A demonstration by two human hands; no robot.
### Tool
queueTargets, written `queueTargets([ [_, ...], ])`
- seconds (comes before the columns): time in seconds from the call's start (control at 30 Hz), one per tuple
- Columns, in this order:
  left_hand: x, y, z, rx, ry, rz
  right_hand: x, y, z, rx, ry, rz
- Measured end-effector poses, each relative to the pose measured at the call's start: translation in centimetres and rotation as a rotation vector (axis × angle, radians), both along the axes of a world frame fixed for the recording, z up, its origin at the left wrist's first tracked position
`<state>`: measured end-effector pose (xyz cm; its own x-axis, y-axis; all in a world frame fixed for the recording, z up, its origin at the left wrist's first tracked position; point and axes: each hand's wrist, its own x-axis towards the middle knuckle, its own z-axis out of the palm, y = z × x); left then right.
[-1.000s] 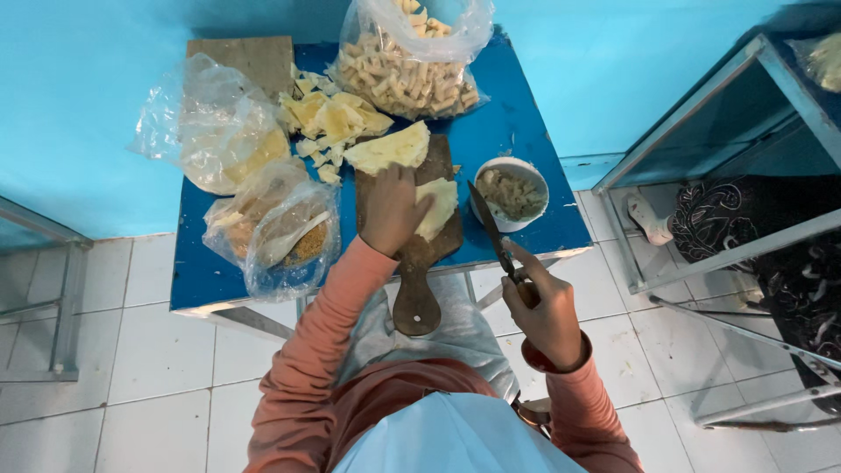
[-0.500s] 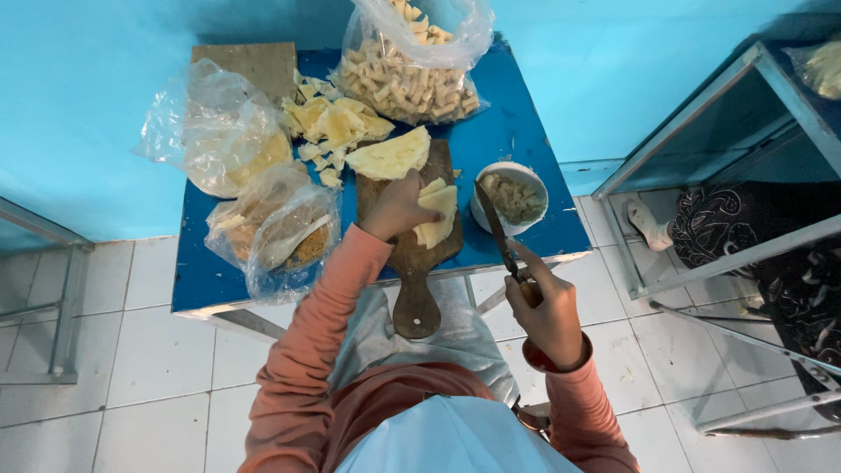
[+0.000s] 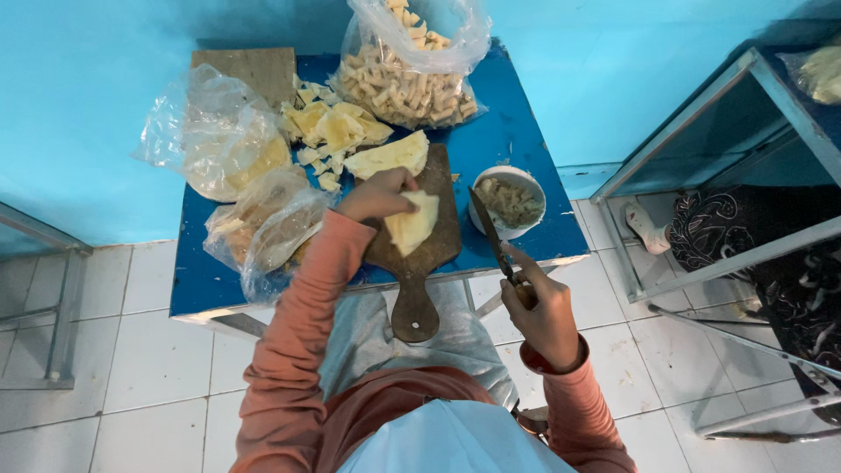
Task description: The person tears pieces from a round flat cake by hand, then holds the cake on a wooden cutting board and slices it into smaller pieces with a knife, arranging the cut slices on the board next to a bowl of pieces.
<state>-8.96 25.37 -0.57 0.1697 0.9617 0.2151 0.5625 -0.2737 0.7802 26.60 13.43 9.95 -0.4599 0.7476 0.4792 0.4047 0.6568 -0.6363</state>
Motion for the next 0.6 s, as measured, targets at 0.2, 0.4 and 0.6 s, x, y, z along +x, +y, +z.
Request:
queueTargets([
  [0.2,-1.8,-2.5,3.4,0.034,0.247,0.244,-0.2,0.0,-0.1,-0.013,-0.008,-0.008],
  [0.4,-1.1,2.9,5.2,0.357,0.482,0.635,-0.4,0.0,-0.4,-0.060,-0.017,-0.005],
  [0.6,-2.1,7.6,3.0,0.029,0.480,0.353,-0.5,0.1,-0.8,-0.043,-0.004,0.014],
])
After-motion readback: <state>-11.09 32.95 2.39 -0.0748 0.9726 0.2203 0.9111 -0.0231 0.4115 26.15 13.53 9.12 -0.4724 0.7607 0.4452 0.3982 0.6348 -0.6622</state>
